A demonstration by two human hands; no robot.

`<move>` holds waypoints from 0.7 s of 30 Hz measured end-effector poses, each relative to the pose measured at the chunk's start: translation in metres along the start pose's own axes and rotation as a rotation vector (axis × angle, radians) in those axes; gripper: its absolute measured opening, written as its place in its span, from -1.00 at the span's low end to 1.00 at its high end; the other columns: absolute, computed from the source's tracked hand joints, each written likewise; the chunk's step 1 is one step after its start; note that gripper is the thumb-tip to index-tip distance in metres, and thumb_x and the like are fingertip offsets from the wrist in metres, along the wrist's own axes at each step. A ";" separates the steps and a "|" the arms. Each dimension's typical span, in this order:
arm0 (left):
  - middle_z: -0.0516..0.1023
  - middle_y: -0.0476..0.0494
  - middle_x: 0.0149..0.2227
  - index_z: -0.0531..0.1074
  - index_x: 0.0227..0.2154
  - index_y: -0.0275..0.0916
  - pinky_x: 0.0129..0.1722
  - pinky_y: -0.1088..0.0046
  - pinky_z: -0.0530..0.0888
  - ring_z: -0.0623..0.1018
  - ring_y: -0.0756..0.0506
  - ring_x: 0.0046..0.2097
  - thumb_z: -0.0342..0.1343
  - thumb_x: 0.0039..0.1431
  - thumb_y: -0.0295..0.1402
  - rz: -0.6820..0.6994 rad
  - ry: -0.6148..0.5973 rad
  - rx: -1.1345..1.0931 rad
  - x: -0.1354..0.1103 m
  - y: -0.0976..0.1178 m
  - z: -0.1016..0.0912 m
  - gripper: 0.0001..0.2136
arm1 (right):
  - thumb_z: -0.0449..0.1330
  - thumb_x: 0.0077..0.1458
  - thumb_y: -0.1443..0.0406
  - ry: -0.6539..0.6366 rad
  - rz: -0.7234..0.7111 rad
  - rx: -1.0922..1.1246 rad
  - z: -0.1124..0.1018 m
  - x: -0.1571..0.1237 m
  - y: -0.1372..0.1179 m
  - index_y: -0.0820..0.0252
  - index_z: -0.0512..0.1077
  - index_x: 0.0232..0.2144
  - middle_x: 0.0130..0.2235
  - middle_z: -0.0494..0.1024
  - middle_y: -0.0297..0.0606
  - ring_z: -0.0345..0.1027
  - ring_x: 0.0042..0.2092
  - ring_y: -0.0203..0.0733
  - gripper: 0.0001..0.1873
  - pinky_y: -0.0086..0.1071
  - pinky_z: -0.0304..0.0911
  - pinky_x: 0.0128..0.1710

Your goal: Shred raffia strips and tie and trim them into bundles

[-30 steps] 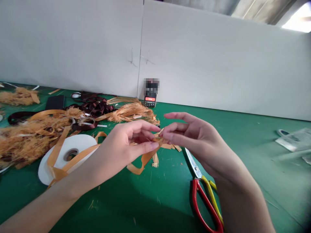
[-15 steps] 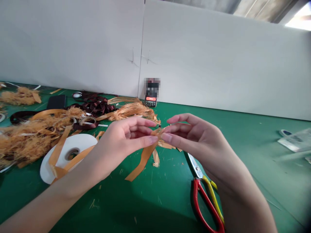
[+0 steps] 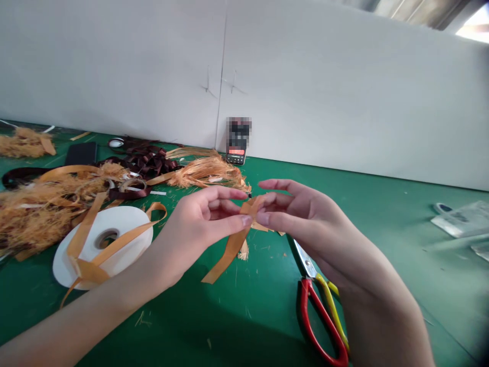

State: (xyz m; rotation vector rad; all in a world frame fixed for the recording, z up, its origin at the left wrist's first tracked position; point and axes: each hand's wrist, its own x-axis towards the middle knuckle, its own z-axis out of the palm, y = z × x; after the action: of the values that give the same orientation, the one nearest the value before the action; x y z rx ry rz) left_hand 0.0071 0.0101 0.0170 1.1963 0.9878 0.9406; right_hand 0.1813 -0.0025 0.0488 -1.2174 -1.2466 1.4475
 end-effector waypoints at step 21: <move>0.53 0.01 -0.43 0.51 -0.28 -0.18 -0.34 0.54 0.51 0.56 -0.01 -0.35 0.34 -0.06 -0.32 -0.014 0.047 0.085 -0.002 0.002 0.011 -0.76 | 0.29 -0.10 0.37 0.266 -0.125 -0.031 -0.004 -0.001 -0.003 0.18 0.32 -0.22 -0.39 0.48 -0.37 0.38 -0.32 -0.30 -0.65 -0.40 0.31 -0.27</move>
State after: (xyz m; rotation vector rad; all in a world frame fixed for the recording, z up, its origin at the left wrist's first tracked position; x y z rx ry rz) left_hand 0.0166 0.0055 0.0206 1.2408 1.0812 0.9265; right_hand 0.1854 -0.0028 0.0518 -1.2820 -1.1441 1.1390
